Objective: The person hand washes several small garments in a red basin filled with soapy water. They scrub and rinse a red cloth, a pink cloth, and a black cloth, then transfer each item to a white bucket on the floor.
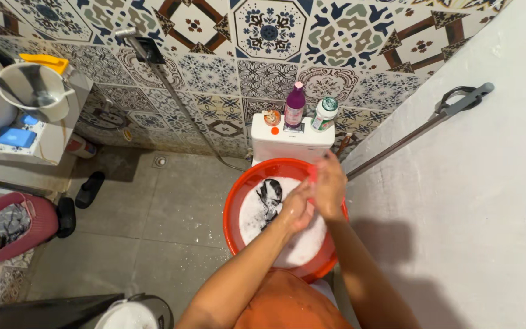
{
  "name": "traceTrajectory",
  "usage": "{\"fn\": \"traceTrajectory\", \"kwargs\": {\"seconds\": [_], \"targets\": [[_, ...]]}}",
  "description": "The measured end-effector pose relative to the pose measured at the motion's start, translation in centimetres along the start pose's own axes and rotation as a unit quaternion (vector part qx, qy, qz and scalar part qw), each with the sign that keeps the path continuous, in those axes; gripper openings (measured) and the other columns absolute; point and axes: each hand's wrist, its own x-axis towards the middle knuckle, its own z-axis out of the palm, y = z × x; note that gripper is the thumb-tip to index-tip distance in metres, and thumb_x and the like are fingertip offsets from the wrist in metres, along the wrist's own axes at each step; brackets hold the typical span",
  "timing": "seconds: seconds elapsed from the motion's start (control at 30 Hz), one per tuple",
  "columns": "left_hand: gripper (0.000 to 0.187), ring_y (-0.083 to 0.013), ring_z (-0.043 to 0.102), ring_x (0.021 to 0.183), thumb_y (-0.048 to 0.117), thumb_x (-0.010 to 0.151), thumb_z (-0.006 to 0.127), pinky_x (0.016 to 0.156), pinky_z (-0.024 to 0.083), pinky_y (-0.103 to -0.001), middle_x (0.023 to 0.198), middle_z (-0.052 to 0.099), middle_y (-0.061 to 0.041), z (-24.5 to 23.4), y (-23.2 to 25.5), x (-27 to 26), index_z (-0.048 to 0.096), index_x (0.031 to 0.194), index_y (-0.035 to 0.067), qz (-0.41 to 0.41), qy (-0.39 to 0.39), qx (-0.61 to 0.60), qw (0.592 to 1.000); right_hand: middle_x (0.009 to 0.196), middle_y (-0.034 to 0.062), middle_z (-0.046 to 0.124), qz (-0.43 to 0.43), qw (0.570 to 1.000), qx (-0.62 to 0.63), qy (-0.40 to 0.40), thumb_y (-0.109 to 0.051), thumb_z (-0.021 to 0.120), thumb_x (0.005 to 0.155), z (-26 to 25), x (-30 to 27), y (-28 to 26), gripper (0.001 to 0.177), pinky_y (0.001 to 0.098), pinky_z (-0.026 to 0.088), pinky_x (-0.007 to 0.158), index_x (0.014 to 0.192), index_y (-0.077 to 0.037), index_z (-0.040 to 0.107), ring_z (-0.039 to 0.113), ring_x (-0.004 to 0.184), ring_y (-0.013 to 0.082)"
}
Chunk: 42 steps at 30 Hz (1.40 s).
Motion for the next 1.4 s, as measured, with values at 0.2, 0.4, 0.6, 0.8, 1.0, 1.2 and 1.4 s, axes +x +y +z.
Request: {"fn": "traceTrajectory", "kwargs": {"seconds": [0.2, 0.4, 0.6, 0.8, 1.0, 1.2, 1.4], "targets": [[0.053, -0.0188, 0.054, 0.127, 0.037, 0.104, 0.052, 0.109, 0.043, -0.033, 0.139, 0.06, -0.005, 1.8, 4.8, -0.4, 0.05, 0.149, 0.01, -0.007, 0.089, -0.076, 0.993, 0.152, 0.0159, 0.047, 0.196, 0.969, 0.151, -0.02, -0.032, 0.039, 0.11, 6.0, -4.7, 0.4, 0.051, 0.0373, 0.032, 0.115, 0.15, 0.0, 0.042, 0.044, 0.139, 0.026], [0.047, -0.0146, 0.059, 0.124, 0.031, 0.1, 0.057, 0.102, 0.05, -0.037, 0.137, 0.062, 0.0, 1.5, 6.8, -1.9, 0.053, 0.143, 0.014, -0.095, 0.064, 0.002, 0.993, 0.144, 0.015, 0.053, 0.062, 0.966, 0.248, 0.046, -0.035, 0.04, 0.113, 6.0, -2.2, 0.0, 0.052, 0.0354, 0.04, 0.112, 0.152, -0.001, 0.044, 0.051, 0.126, 0.0236], [0.047, -0.0234, 0.061, 0.105, 0.037, 0.114, 0.055, 0.078, 0.046, -0.04, 0.131, 0.066, -0.006, 5.1, 10.3, -3.7, 0.053, 0.153, 0.01, -0.06, -0.124, -0.072, 0.988, 0.136, 0.0184, 0.057, 0.23, 0.756, 0.607, -0.083, -0.034, 0.044, 0.114, 2.5, 1.0, 4.7, 0.049, 0.0417, 0.049, 0.108, 0.143, 0.005, 0.051, 0.059, 0.121, 0.0294], [0.05, -0.0295, 0.062, 0.122, 0.034, 0.107, 0.056, 0.103, 0.052, -0.045, 0.139, 0.062, -0.013, 4.7, 11.2, -1.1, 0.047, 0.146, 0.005, -0.086, -0.072, -0.204, 0.973, 0.134, 0.0108, 0.063, 0.377, 0.629, 0.679, -0.033, -0.032, 0.042, 0.102, 4.4, -3.3, 0.3, 0.045, 0.0403, 0.048, 0.105, 0.135, -0.004, 0.056, 0.061, 0.121, 0.0262], [0.068, -0.0247, 0.056, 0.13, 0.026, 0.095, 0.065, 0.106, 0.049, -0.044, 0.144, 0.053, -0.009, -1.3, 9.3, -2.0, 0.032, 0.154, 0.016, 0.111, 0.178, 0.296, 0.932, 0.126, 0.0237, 0.061, 0.276, 0.866, 0.416, -0.035, -0.017, 0.056, 0.107, 3.9, -3.7, -4.5, 0.035, 0.0485, 0.046, 0.093, 0.135, 0.002, 0.059, 0.059, 0.108, 0.0297], [0.059, -0.0278, 0.056, 0.112, 0.034, 0.101, 0.059, 0.095, 0.048, -0.047, 0.131, 0.057, -0.011, -10.5, -0.7, 1.4, 0.042, 0.152, 0.008, 0.02, 0.149, -0.108, 0.983, 0.136, 0.0199, 0.065, -0.093, 0.989, -0.056, -0.103, -0.012, 0.064, 0.096, 6.0, -7.5, -5.9, 0.038, 0.0465, 0.041, 0.102, 0.134, -0.006, 0.066, 0.053, 0.13, 0.033], [0.063, -0.0246, 0.067, 0.117, 0.014, 0.086, 0.063, 0.106, 0.052, -0.041, 0.13, 0.072, -0.012, -8.1, -3.4, -1.1, 0.057, 0.147, 0.001, 0.092, 0.046, -0.014, 0.995, 0.139, 0.0162, 0.058, 0.235, 0.941, 0.209, -0.125, -0.026, 0.048, 0.103, 7.1, -3.7, 7.1, 0.036, 0.0369, 0.055, 0.088, 0.131, -0.008, 0.059, 0.061, 0.116, 0.0225]]}}
